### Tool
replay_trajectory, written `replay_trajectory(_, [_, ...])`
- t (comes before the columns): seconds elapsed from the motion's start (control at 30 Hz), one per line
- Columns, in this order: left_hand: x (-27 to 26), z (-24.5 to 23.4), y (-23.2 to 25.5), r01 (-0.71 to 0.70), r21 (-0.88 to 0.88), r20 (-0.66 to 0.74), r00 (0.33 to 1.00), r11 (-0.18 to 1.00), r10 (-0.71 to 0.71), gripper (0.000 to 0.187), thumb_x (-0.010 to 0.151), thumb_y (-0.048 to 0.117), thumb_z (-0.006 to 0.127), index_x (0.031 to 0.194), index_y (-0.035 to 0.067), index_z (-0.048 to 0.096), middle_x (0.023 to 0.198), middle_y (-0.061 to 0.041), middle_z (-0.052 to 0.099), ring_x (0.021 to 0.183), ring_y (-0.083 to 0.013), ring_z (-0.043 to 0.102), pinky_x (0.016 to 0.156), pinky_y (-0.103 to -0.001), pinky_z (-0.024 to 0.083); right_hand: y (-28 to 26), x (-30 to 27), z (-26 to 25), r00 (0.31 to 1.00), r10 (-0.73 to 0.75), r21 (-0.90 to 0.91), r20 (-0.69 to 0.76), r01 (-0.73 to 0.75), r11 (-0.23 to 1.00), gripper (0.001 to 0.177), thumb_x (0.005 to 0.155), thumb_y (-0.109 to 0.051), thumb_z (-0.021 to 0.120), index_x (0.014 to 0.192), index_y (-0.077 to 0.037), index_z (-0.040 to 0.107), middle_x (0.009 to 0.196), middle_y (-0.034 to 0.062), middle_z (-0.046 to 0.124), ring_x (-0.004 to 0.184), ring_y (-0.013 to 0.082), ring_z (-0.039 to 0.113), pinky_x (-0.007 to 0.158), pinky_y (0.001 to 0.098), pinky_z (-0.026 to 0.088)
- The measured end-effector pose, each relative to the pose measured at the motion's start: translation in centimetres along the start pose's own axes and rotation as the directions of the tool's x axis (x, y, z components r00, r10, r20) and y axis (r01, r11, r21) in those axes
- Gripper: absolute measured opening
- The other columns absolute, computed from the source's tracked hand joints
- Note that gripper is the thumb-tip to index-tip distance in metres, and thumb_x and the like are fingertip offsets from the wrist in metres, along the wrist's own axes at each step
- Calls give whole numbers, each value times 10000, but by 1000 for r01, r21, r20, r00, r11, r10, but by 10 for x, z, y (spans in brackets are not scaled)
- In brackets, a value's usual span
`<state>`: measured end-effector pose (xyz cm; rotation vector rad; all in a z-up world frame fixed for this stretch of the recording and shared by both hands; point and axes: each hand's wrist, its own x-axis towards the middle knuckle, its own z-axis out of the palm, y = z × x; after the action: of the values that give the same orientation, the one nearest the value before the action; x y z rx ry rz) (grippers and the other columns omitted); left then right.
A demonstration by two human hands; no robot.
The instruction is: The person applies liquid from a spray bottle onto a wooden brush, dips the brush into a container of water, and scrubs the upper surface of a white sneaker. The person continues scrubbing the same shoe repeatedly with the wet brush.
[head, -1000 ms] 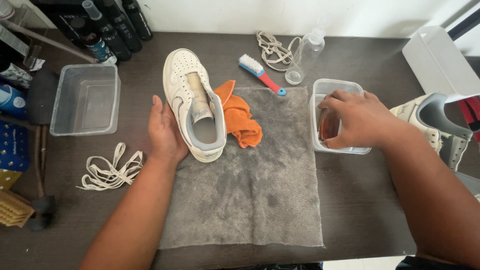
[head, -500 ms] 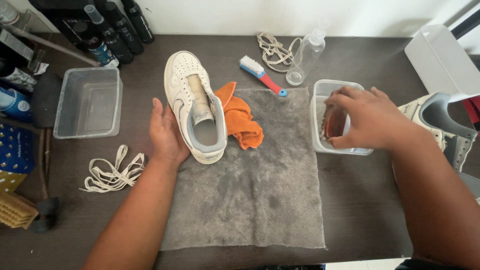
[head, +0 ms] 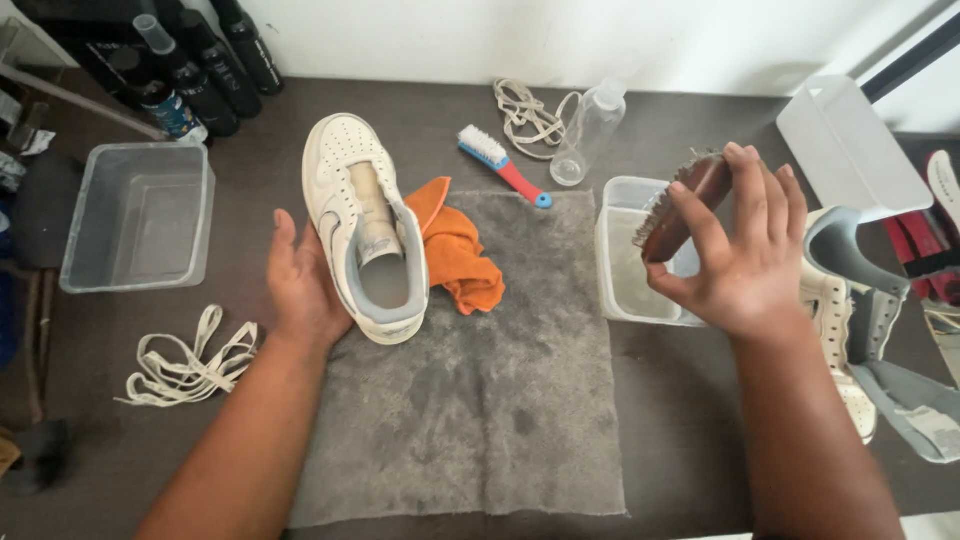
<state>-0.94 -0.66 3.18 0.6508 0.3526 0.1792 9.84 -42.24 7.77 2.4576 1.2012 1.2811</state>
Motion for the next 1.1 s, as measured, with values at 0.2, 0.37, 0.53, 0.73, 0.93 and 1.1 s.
replay_trajectory(0.2, [5,-10,-4,-25,-18,78,997,1000,26,841,948,633,374,1559,67,486,1460,-223,606,1346,-395,584,1138,-532,462,-2,0,7,999,16,2,33,-16,1000,857,758,-452,996,1471,-125,651,1561,356,496,1364,516,642,1194,632,439])
replay_trajectory(0.37, [8,-13,-6,-21,-27,65,998,999,23,842,946,652,388,1545,72,507,1414,-226,632,1311,-392,607,1108,-530,476,-4,1,10,997,9,21,81,-11,1000,801,781,-480,944,1450,-141,664,1594,316,474,1401,495,624,1203,637,412])
replay_trajectory(0.53, [8,-15,-6,-14,-23,33,999,1000,15,812,953,643,393,1514,71,531,1403,-224,638,1306,-398,608,1115,-533,472,-5,5,12,996,0,30,91,-3,1000,794,778,-491,928,1450,-150,678,1571,318,515,1401,487,635,1218,627,378])
replay_trajectory(0.73, [9,-19,-7,-22,-17,76,997,1000,23,805,955,655,410,1502,79,537,1393,-222,643,1299,-398,608,1099,-539,471,-4,-1,16,994,14,109,107,-26,994,790,813,-459,925,1475,-125,653,1605,330,452,1435,537,588,1224,697,354])
replay_trajectory(0.93, [10,-19,-7,-9,-16,13,1000,1000,10,828,957,665,368,1520,81,537,1400,-238,638,1311,-406,605,1110,-550,474,-3,3,16,996,5,212,95,-25,977,827,786,-335,957,1478,-64,594,1603,350,379,1453,585,506,1180,649,523])
replay_trajectory(1.1, [8,-14,-6,-10,14,-31,999,1000,10,833,929,673,387,1499,85,538,1361,-226,650,1267,-398,620,1076,-550,491,-3,4,17,995,6,216,105,-29,976,841,758,-339,964,1468,-78,596,1609,341,368,1464,573,501,1184,624,534])
